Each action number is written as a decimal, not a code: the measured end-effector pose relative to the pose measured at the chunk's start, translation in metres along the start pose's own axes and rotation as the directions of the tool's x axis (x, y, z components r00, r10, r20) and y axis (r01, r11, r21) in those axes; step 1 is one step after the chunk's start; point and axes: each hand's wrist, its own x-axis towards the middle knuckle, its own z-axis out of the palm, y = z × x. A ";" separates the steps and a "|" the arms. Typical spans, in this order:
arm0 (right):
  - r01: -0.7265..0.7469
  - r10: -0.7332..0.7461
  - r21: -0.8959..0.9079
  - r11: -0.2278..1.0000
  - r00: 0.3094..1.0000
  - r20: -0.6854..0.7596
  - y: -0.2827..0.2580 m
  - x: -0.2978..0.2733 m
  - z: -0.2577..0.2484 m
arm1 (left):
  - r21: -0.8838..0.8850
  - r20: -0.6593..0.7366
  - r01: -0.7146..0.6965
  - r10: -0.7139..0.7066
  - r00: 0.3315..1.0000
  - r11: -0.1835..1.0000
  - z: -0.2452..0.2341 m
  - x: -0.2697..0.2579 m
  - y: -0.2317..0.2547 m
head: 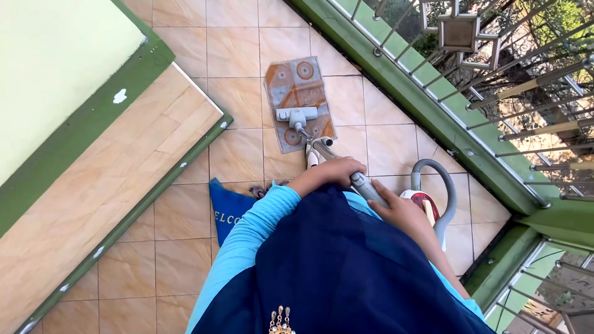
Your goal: The person is vacuuming the balcony floor and then hanging a mat on the railing.
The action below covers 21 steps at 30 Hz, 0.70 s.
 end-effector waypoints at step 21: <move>0.107 -0.108 -0.013 0.994 0.994 -0.026 -0.034 0.067 -0.007 | 0.004 -0.123 0.120 -0.118 0.985 0.993 -0.001 0.006 -0.089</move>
